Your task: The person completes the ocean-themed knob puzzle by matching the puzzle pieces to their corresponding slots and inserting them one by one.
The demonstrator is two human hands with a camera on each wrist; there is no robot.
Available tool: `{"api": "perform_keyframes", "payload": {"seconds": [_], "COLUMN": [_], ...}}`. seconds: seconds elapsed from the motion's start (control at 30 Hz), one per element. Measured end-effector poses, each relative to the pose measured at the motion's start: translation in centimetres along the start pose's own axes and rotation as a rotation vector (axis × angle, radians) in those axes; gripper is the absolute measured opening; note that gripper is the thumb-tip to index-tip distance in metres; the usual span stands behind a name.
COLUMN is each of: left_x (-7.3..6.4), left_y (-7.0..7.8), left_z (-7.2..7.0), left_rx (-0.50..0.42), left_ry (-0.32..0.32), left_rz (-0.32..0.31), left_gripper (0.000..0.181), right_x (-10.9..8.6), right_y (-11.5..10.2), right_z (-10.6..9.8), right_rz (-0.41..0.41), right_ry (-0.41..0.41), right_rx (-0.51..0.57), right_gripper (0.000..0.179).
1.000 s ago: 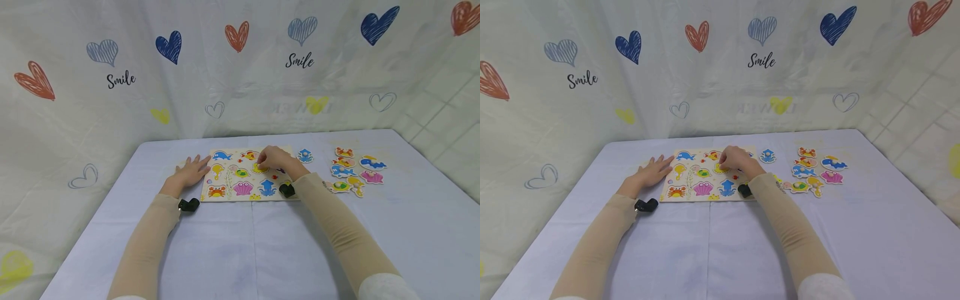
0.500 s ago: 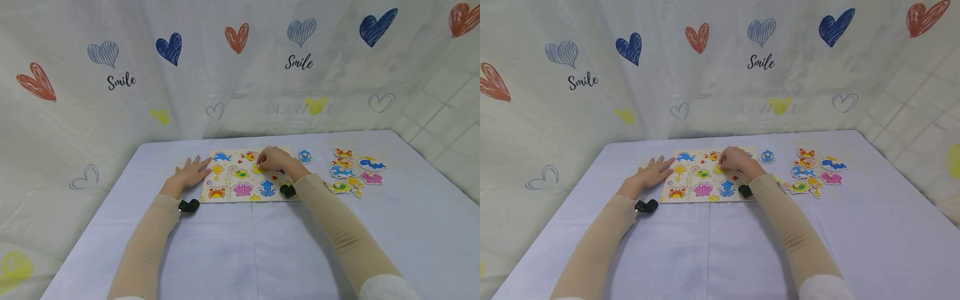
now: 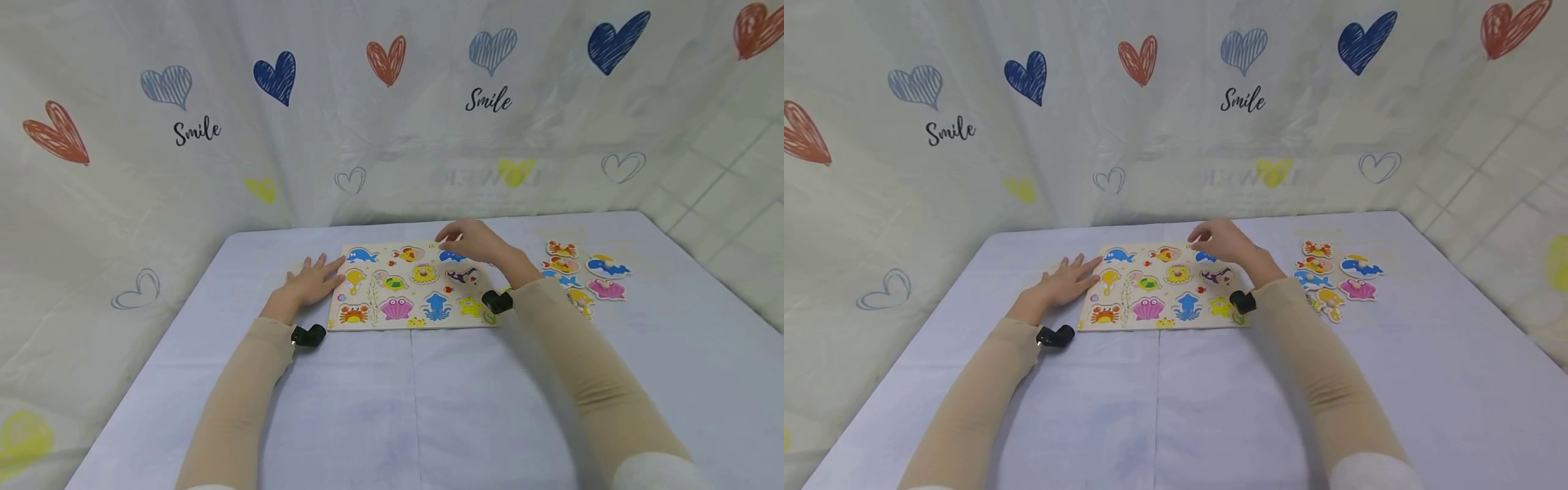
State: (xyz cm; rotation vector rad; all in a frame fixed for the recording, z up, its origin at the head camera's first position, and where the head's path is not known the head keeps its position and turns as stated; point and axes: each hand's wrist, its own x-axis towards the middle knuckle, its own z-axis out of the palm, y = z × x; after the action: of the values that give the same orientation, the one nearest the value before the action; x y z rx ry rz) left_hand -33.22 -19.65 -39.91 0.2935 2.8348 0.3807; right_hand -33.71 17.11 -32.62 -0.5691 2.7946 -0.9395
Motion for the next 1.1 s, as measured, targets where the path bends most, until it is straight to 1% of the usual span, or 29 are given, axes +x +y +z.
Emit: {"api": "perform_keyframes", "payload": {"seconds": [0.07, 0.13, 0.3, 0.37, 0.5, 0.63, 0.87, 0.93, 1.1], "left_x": [0.1, 0.1, 0.2, 0.2, 0.2, 0.2, 0.1, 0.1, 0.1], "left_y": [0.0, -0.1, -0.3, -0.3, -0.2, -0.1, 0.0, 0.0, 0.0], "left_z": [0.0, 0.0, 0.0, 0.0, 0.0, 0.0, -0.1, -0.2, -0.2], "left_rx": [-0.002, 0.000, 0.001, -0.003, -0.009, -0.011, -0.009, -0.008, -0.010], "left_ry": [0.003, 0.005, 0.007, 0.006, 0.004, 0.001, 0.001, 0.004, 0.005], "left_rz": [0.002, 0.005, 0.003, 0.002, 0.006, 0.009, 0.012, 0.015, 0.014], "left_gripper": [0.066, 0.066, 0.065, 0.065, 0.066, 0.066, 0.066, 0.065, 0.065], "right_x": [-0.2, -0.5, -0.8, -0.8, -0.9, -1.0, -0.8, -0.7, -0.8], "right_y": [0.7, 1.5, 3.3, 4.0, 5.4, 7.0, 9.4, 9.9, 10.9], "right_z": [-0.5, -0.9, -1.5, -1.6, -1.8, -2.1, -2.3, -2.4, -2.5], "right_rz": [0.015, 0.036, 0.097, 0.123, 0.170, 0.232, 0.397, 0.421, 0.437], "right_ry": [0.032, 0.058, 0.103, 0.118, 0.144, 0.147, 0.135, 0.133, 0.123], "right_rx": [0.012, 0.046, 0.168, 0.199, 0.181, 0.151, 0.153, 0.159, 0.163], "right_gripper": [0.032, 0.034, 0.037, 0.038, 0.039, 0.039, 0.036, 0.036, 0.037]}}
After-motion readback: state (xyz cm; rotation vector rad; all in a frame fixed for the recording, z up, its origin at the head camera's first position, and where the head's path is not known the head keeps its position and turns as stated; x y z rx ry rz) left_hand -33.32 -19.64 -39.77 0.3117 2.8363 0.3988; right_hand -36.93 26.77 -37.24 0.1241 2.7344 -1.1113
